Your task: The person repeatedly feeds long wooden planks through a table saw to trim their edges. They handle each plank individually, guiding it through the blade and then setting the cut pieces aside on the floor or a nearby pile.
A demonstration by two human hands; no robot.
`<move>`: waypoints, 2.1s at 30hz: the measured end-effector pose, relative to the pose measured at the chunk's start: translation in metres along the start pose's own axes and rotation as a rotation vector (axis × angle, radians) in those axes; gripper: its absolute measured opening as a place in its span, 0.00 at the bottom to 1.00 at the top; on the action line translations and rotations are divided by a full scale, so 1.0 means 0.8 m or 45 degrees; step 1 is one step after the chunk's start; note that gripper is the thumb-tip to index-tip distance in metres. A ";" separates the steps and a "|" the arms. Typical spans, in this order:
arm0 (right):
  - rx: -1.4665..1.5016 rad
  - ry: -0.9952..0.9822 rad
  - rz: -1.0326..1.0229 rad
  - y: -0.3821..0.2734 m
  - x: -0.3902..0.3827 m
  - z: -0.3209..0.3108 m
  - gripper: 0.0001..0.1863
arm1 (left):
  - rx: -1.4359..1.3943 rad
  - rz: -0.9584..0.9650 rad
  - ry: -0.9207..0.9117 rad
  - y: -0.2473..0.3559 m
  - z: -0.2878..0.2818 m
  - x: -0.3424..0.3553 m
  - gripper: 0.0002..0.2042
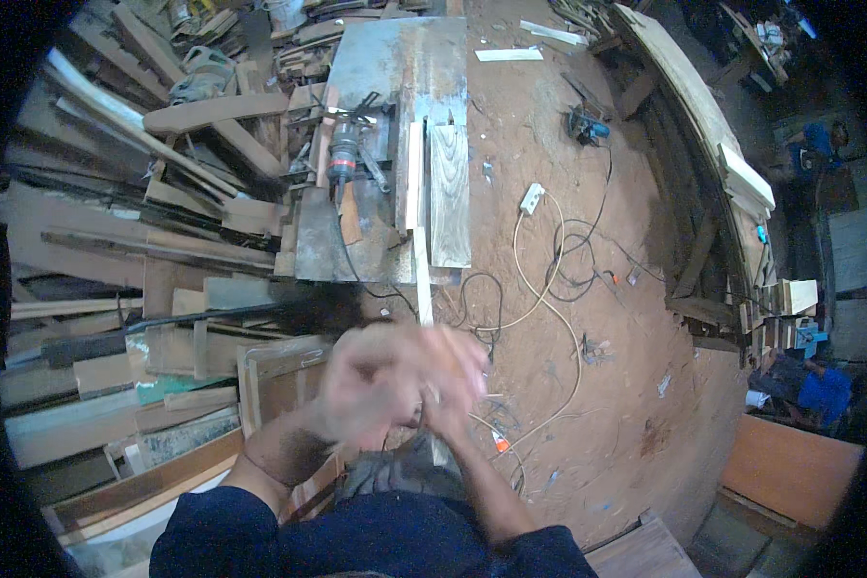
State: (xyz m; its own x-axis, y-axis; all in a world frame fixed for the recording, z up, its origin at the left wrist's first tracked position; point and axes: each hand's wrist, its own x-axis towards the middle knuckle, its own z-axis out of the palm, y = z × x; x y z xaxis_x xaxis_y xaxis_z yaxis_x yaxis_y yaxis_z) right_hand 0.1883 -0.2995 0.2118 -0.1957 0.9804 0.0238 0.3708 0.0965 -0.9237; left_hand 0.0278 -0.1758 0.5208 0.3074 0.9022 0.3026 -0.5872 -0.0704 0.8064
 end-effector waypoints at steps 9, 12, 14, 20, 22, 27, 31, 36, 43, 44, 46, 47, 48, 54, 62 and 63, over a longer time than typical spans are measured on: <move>0.037 -0.123 0.765 -0.051 0.037 -0.019 0.28 | -0.019 0.213 -0.688 0.160 0.096 -0.023 0.14; 0.146 0.005 0.484 -0.014 0.030 -0.039 0.27 | 0.086 -0.012 -0.690 0.109 0.070 -0.042 0.10; 0.147 -0.097 0.463 0.018 0.034 -0.035 0.28 | 0.226 -0.369 -0.195 0.037 0.051 -0.077 0.11; 0.040 -0.180 0.692 -0.074 0.074 -0.032 0.34 | 0.436 -1.292 0.574 -0.240 -0.066 -0.226 0.30; -0.005 -0.124 0.592 -0.083 0.073 -0.041 0.34 | 0.255 -1.405 0.547 -0.253 -0.039 -0.230 0.32; 0.096 -0.148 0.710 -0.097 0.084 -0.044 0.32 | -0.404 -1.457 0.623 -0.258 -0.034 -0.232 0.28; 0.045 -0.115 0.613 -0.065 0.091 -0.037 0.31 | -0.396 -1.312 0.619 -0.271 -0.037 -0.233 0.28; 0.103 -0.141 0.647 -0.077 0.104 -0.036 0.30 | -0.406 -1.294 0.633 -0.291 -0.058 -0.238 0.28; 0.172 -0.110 0.507 -0.052 0.119 -0.035 0.25 | -0.341 -1.294 0.673 -0.277 -0.044 -0.208 0.29; 0.112 -0.082 0.406 -0.085 0.122 -0.044 0.27 | -0.233 -1.362 0.742 -0.257 -0.034 -0.193 0.31; 0.098 -0.197 0.698 -0.105 0.131 -0.047 0.30 | -0.144 -1.269 0.819 -0.237 -0.025 -0.181 0.32; 0.263 -0.158 0.673 -0.108 0.122 -0.046 0.29 | -0.207 -1.274 0.789 -0.247 -0.029 -0.190 0.31; 0.224 -0.196 0.658 -0.108 0.129 -0.045 0.29 | -0.266 -1.282 0.757 -0.260 -0.038 -0.199 0.29; 0.174 -0.236 0.705 -0.118 0.147 -0.056 0.29 | -0.290 -1.333 0.835 -0.270 -0.039 -0.186 0.27; -0.085 -0.150 0.571 -0.044 0.155 -0.047 0.30 | -0.231 -1.401 0.757 -0.273 -0.048 -0.161 0.32; -0.105 -0.172 0.586 -0.043 0.156 -0.045 0.31 | -0.240 -1.403 0.743 -0.274 -0.053 -0.164 0.32</move>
State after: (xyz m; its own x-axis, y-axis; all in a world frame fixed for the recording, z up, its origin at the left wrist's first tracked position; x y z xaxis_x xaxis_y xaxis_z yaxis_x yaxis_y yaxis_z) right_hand 0.1834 -0.1740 0.2604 -0.1083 0.8940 -0.4348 0.5163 -0.3231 -0.7931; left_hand 0.0842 -0.2611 0.2830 0.3533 0.4997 -0.7909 -0.3427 0.8558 0.3876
